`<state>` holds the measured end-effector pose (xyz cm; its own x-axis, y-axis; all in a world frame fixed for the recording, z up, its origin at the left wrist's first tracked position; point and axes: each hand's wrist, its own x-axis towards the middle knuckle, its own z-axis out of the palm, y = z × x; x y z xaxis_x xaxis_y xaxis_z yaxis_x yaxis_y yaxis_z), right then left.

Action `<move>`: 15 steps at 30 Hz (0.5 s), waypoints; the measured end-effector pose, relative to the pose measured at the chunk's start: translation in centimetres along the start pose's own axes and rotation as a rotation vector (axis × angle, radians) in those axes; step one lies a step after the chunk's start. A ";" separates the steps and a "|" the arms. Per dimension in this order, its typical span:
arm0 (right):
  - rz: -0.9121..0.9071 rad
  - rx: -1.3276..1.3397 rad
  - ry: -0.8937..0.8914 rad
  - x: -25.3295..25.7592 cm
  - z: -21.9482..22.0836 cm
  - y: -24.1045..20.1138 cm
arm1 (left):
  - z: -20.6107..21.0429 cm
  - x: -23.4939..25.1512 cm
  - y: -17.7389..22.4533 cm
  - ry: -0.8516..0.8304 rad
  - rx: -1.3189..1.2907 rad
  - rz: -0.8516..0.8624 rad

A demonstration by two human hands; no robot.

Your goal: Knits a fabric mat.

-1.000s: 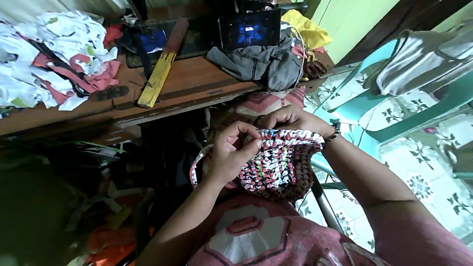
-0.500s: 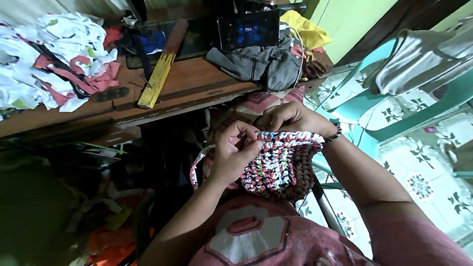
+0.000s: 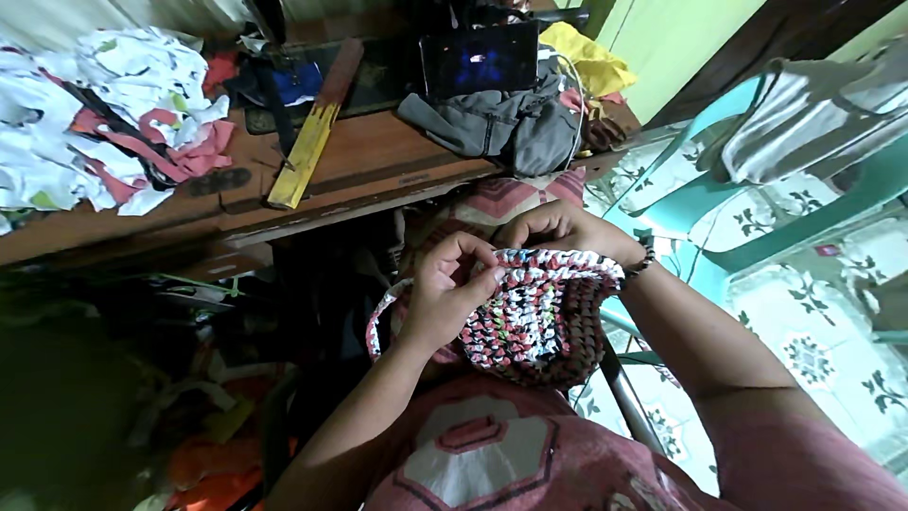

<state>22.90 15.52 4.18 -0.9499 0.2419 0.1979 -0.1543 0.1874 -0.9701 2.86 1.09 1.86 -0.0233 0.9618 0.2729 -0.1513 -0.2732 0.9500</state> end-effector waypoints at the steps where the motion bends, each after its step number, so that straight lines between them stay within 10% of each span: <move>1: 0.027 0.043 0.010 0.0 0.2 -0.2 | 0.1 0.0 0.0 0.000 -0.002 0.003; 15: -0.007 0.164 0.062 0.2 0.1 0.6 | 0.7 0.1 -0.2 0.034 0.095 0.066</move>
<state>22.58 15.64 3.62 -0.9309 0.3001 0.2083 -0.2081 0.0332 -0.9776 3.57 1.21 1.79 -0.0637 0.9414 0.3313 -0.0543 -0.3348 0.9407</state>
